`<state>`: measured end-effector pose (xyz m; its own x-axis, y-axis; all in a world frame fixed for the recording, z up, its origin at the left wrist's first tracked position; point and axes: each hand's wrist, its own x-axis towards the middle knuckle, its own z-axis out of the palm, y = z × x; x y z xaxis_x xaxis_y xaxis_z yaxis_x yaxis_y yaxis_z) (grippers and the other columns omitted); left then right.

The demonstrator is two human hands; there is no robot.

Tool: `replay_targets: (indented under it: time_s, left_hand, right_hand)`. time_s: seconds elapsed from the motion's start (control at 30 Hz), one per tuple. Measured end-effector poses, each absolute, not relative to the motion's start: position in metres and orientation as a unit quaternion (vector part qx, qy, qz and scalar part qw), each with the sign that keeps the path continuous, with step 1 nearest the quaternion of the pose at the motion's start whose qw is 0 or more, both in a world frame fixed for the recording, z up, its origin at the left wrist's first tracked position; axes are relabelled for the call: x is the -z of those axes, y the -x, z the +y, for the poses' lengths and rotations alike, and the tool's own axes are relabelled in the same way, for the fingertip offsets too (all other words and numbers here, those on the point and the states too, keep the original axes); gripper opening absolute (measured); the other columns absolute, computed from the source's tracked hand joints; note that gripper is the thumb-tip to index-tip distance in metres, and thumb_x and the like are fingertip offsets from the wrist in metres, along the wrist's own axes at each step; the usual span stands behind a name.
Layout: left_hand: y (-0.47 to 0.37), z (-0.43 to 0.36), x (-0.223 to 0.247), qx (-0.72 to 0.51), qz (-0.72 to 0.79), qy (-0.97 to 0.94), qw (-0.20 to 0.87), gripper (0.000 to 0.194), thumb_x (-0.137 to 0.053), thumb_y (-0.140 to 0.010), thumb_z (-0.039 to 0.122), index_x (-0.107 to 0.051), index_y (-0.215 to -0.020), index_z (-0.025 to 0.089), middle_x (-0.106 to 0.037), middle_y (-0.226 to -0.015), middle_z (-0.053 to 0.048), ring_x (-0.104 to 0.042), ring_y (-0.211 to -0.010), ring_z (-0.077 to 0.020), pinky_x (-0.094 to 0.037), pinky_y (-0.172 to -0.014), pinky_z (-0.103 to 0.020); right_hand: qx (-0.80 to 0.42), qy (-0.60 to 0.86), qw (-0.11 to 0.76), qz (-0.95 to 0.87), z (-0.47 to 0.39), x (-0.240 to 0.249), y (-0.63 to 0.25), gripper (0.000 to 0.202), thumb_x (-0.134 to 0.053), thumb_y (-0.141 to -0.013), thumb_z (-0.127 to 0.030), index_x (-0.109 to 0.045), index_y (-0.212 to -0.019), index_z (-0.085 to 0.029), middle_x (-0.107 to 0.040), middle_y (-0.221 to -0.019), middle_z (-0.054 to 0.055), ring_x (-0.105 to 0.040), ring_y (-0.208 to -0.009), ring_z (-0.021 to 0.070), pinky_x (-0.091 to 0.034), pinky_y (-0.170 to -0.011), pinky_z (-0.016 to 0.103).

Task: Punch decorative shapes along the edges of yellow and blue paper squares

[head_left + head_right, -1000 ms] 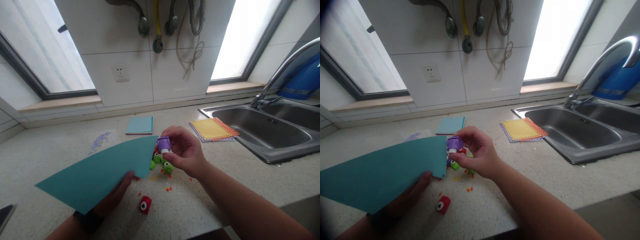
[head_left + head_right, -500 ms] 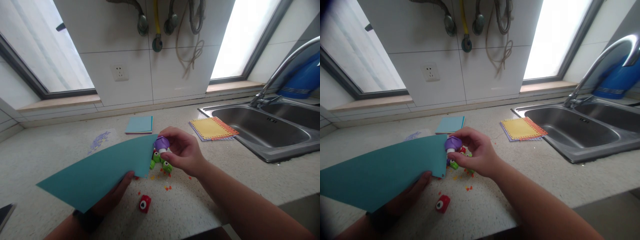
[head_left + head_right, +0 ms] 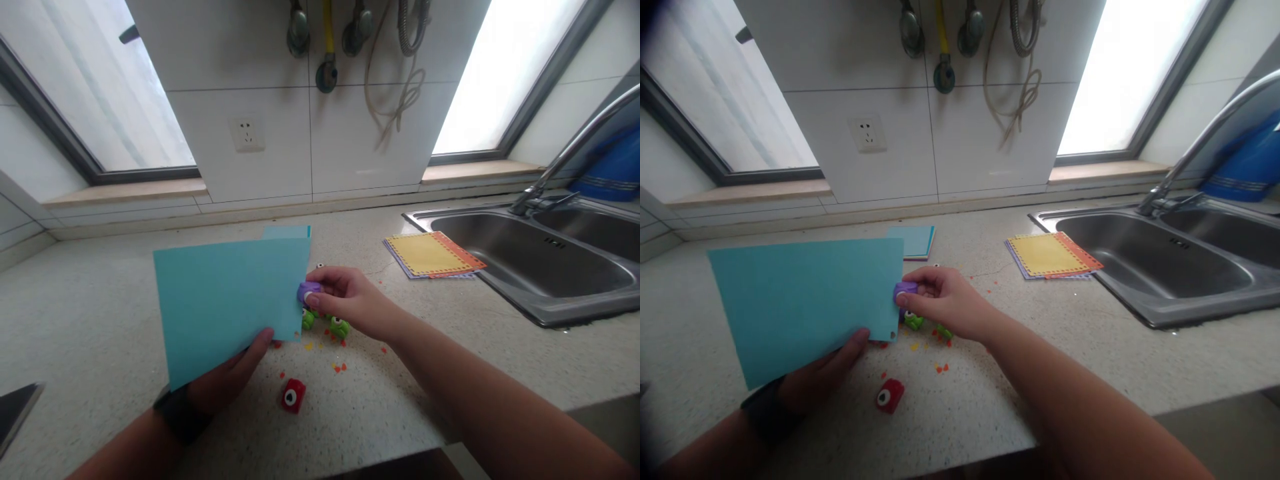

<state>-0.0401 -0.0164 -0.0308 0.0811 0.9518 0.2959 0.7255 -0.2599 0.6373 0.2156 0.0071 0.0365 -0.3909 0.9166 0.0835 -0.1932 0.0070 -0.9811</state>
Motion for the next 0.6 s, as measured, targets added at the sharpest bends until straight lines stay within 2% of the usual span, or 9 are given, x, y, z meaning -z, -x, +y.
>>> replay_targets:
  time_s: [0.13,0.23,0.3,0.4,0.6]
  left_hand:
    - [0.032,-0.018,0.021,-0.334,0.601,-0.698,0.201,0.042,-0.060,-0.079,0.062,-0.077,-0.099,0.029,-0.079,-0.108,-0.007,-0.063,-0.124,-0.0381,-0.029,-0.122,-0.060]
    - [0.031,-0.017,0.016,-0.329,0.598,-0.698,0.216,0.035,-0.060,-0.082,0.058,-0.076,-0.090,0.028,-0.080,-0.097,-0.005,-0.067,-0.116,-0.0346,-0.035,-0.119,-0.056]
    - [0.030,-0.016,0.013,-0.315,0.586,-0.708,0.235,0.032,-0.057,-0.085,0.054,-0.075,-0.079,0.028,-0.079,-0.081,-0.003,-0.072,-0.103,-0.0319,-0.045,-0.112,-0.052]
    - [0.029,-0.016,0.007,-0.295,0.571,-0.720,0.260,0.037,-0.052,-0.090,0.050,-0.069,-0.064,0.028,-0.070,-0.058,-0.001,-0.074,-0.084,-0.0294,-0.056,-0.097,-0.048]
    - [0.026,-0.017,0.003,-0.320,0.543,-0.733,0.257,0.036,-0.056,-0.089,0.045,-0.064,-0.058,0.029,-0.065,-0.051,0.001,-0.071,-0.072,-0.0269,-0.059,-0.082,-0.042]
  right_hand:
    - [-0.623,0.337,0.401,-0.581,0.008,-0.036,-0.216,0.033,-0.085,-0.076,-0.040,-0.073,-0.095,-0.016,-0.065,-0.078,0.000,-0.057,-0.067,0.0105,-0.047,-0.063,0.025]
    - [-0.629,0.339,0.371,-0.593,0.008,-0.036,-0.217,0.032,-0.083,-0.078,-0.042,-0.073,-0.093,-0.016,-0.060,-0.072,-0.002,-0.051,-0.062,0.0094,-0.041,-0.058,0.023]
    - [-0.633,0.342,0.348,-0.601,0.007,-0.037,-0.216,0.030,-0.082,-0.079,-0.042,-0.072,-0.090,-0.017,-0.059,-0.071,-0.002,-0.051,-0.063,0.0098,-0.040,-0.058,0.023]
    - [-0.640,0.347,0.323,-0.604,0.006,-0.037,-0.214,0.028,-0.083,-0.078,-0.040,-0.071,-0.086,-0.017,-0.060,-0.070,-0.003,-0.051,-0.063,0.0102,-0.040,-0.058,0.023]
    - [-0.633,0.348,0.373,-0.582,0.008,-0.033,-0.207,0.034,-0.080,-0.080,-0.048,-0.068,-0.080,-0.016,-0.061,-0.069,-0.001,-0.053,-0.063,0.0111,-0.041,-0.060,0.025]
